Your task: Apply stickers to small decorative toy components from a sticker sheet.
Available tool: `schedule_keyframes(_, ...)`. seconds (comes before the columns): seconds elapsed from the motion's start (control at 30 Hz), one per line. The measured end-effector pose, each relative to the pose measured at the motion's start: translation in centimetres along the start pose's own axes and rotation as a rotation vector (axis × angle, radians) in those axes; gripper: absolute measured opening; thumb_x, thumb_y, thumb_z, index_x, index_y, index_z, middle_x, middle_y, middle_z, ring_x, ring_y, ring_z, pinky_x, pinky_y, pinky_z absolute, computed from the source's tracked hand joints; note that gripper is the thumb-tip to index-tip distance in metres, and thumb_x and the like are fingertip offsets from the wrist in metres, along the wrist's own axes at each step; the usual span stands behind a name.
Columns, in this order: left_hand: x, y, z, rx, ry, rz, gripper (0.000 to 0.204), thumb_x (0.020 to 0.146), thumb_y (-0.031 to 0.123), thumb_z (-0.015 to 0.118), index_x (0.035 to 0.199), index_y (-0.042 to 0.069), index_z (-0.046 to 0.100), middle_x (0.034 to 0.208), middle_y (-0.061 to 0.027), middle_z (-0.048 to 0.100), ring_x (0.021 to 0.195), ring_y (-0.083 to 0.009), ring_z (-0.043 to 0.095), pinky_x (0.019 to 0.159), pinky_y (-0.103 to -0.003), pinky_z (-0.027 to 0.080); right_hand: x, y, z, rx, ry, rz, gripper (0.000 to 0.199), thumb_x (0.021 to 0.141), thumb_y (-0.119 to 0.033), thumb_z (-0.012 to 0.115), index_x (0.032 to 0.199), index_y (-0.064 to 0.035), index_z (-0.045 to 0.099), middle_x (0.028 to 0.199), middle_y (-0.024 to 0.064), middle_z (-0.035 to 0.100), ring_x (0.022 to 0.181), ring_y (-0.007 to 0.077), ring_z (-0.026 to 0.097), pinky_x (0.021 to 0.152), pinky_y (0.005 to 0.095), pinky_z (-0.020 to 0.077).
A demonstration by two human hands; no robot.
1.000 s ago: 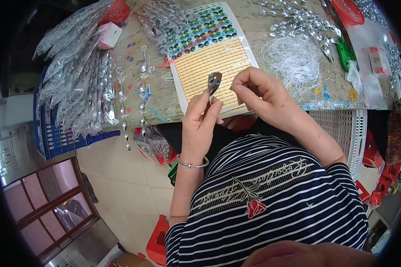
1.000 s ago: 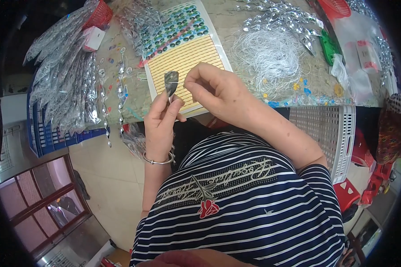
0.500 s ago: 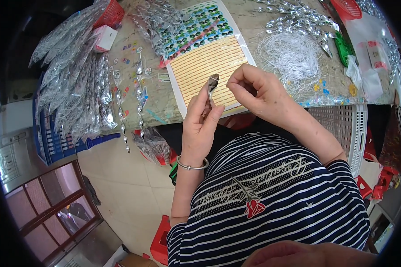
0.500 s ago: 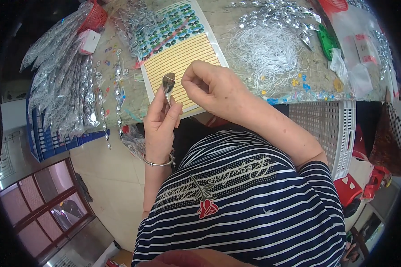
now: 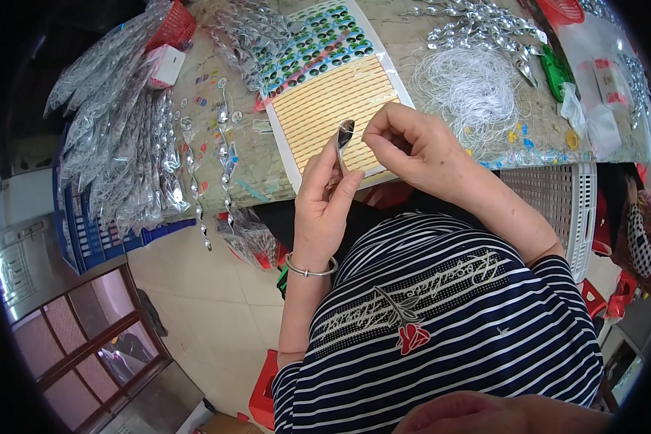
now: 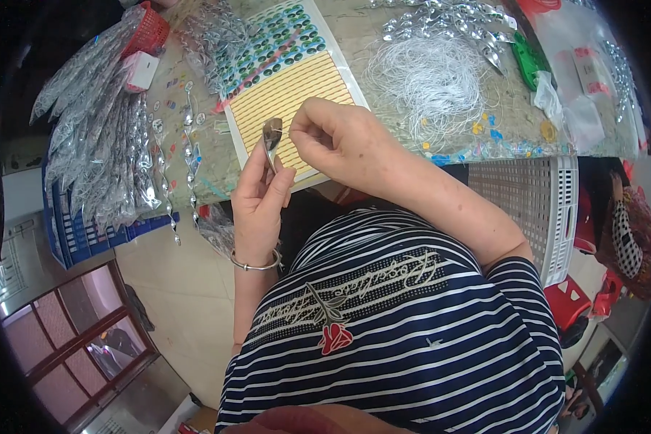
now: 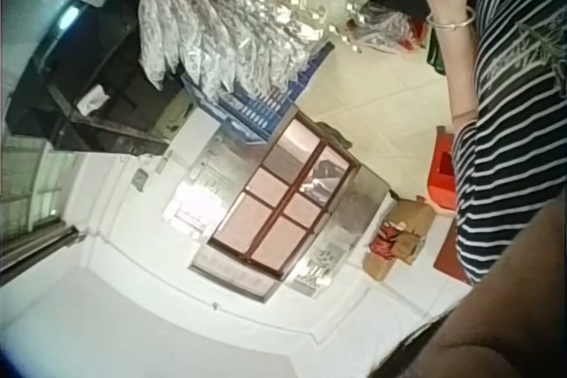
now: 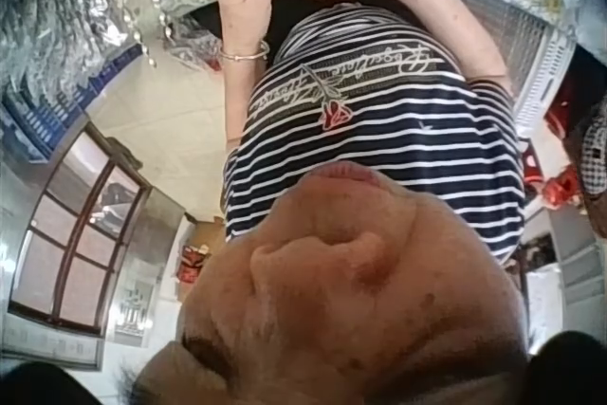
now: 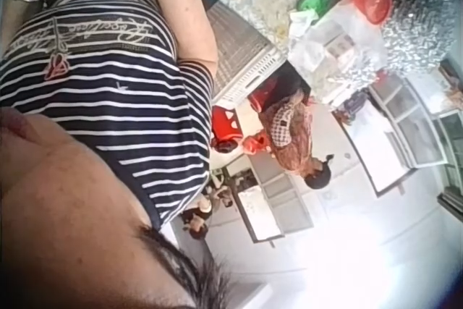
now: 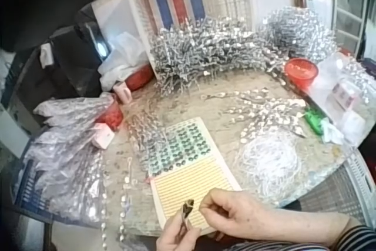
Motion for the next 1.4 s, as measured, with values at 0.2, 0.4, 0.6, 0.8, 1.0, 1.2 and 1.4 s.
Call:
schedule_keyframes(0.2, 0.2, -1.0, -0.1, 0.056, -0.083, 0.116, 0.056, 0.084, 0.001, 0.062, 0.137, 0.005, 0.042, 0.1, -0.0031, 0.05, 0.086, -0.01, 0.05, 0.078, -0.023, 0.044, 0.1, -0.1, 0.1, 0.01, 0.002, -0.031, 0.013, 0.083, -0.011, 0.06, 0.088, 0.0004, 0.057, 0.072, 0.0103, 0.062, 0.064, 0.0177, 0.061, 0.059, 0.0289, 0.0491)
schedule_keyframes(0.4, 0.3, -0.5, 0.0, 0.182, -0.097, 0.176, 0.058, 0.083, 0.001, 0.061, 0.138, 0.008, 0.042, 0.097, -0.0037, 0.051, 0.082, -0.0126, 0.048, 0.078, -0.024, 0.042, -0.1, 0.1, 0.6, 0.021, 0.014, -0.102, 0.009, 0.086, -0.008, 0.061, 0.089, -0.0018, 0.056, 0.067, -0.0012, 0.053, 0.059, 0.0031, 0.05, 0.051, 0.0189, 0.0397)
schedule_keyframes(0.6, 0.0, 0.1, -0.3, 0.361, -0.119, 0.232, 0.053, 0.082, 0.001, 0.062, 0.133, 0.008, 0.049, 0.084, -0.0034, 0.048, 0.078, -0.0145, 0.047, 0.074, -0.025, 0.042, 0.0, -0.4, 0.0, 0.003, 0.015, 0.047, 0.01, 0.084, -0.007, 0.062, 0.092, -0.0045, 0.057, 0.074, -0.0009, 0.05, 0.057, 0.003, 0.045, 0.05, 0.0181, 0.0362)
schedule_keyframes(0.8, -0.2, 0.4, -0.4, 0.385, -0.121, 0.254, 0.05, 0.081, 0.001, 0.063, 0.129, 0.008, 0.053, 0.079, -0.0038, 0.045, 0.075, -0.0149, 0.047, 0.072, -0.026, 0.042, 0.3, 0.7, 0.0, 0.023, 0.014, -0.195, 0.006, 0.085, -0.005, 0.063, 0.091, -0.0035, 0.063, 0.1, 0.0041, 0.049, 0.076, 0.0058, 0.05, 0.062, 0.0193, 0.0416)
schedule_keyframes(1.0, -0.6, -0.1, -1.4, 0.152, -0.187, 0.108, 0.043, 0.085, 0.001, 0.061, 0.127, 0.006, 0.055, 0.091, -0.003, 0.055, 0.085, -0.0127, 0.052, 0.078, -0.024, 0.044, 0.6, 1.5, 0.5, 0.372, -0.072, 0.006, 0.005, 0.087, -0.006, 0.062, 0.09, -0.0023, 0.064, 0.093, 0.0014, 0.052, 0.083, 0.0082, 0.052, 0.077, 0.0211, 0.0434)
schedule_keyframes(1.2, 0.4, 0.0, -0.3, -0.136, -0.032, -0.09, 0.021, 0.085, 0.003, 0.063, 0.105, 0.001, 0.065, 0.101, -0.0047, 0.061, 0.08, -0.0096, 0.058, 0.069, -0.022, 0.048, 0.6, 1.1, 1.5, 0.333, -0.176, 0.028, 0.011, 0.087, -0.014, 0.064, 0.088, -0.0032, 0.064, 0.093, 0.0024, 0.055, 0.086, 0.0094, 0.056, 0.077, 0.0239, 0.0467)
schedule_keyframes(1.4, -0.2, -0.6, -0.7, -0.184, -0.005, -0.074, 0.012, 0.084, 0.003, 0.065, 0.095, 0.001, 0.069, 0.096, -0.0045, 0.064, 0.074, -0.0082, 0.057, 0.061, -0.02, 0.046, 0.3, 1.0, 1.8, 0.425, -0.186, 0.04, 0.01, 0.088, -0.01, 0.061, 0.092, -0.0015, 0.065, 0.091, 0.0, 0.053, 0.08, 0.0083, 0.052, 0.072, 0.0224, 0.0442)
Point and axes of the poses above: each hand's wrist, its own x-axis towards the middle knuckle, its own z-axis out of the palm, y = z × x, the point moved 1 cm from there along x, towards the middle knuckle
